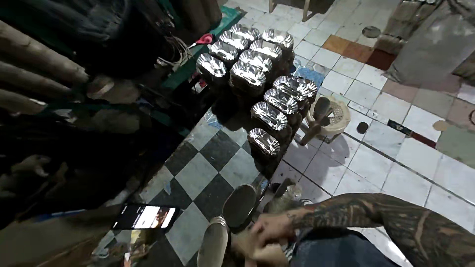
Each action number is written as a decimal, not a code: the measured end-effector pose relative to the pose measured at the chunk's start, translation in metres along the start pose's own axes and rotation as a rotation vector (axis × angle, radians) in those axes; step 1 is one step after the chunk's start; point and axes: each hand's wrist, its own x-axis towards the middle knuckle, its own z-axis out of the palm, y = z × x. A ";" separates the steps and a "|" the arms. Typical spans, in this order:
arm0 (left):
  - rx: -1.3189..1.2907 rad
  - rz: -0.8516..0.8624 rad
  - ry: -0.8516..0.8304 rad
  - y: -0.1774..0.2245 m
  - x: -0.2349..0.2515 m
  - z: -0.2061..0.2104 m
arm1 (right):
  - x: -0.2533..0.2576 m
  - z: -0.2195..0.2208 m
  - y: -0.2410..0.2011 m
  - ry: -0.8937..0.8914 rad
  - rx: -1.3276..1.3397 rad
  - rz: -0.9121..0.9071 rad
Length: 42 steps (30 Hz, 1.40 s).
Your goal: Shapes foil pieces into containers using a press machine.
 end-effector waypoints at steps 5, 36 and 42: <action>1.561 -0.171 -0.241 -0.082 0.108 0.010 | -0.052 -0.042 0.050 -0.118 -0.869 0.341; 0.877 -0.184 1.487 0.123 -0.225 -0.218 | 0.054 0.219 0.029 -1.078 -1.658 0.240; 0.944 -0.311 1.401 0.059 -0.337 -0.208 | 0.064 0.344 0.048 -0.972 -1.542 -0.828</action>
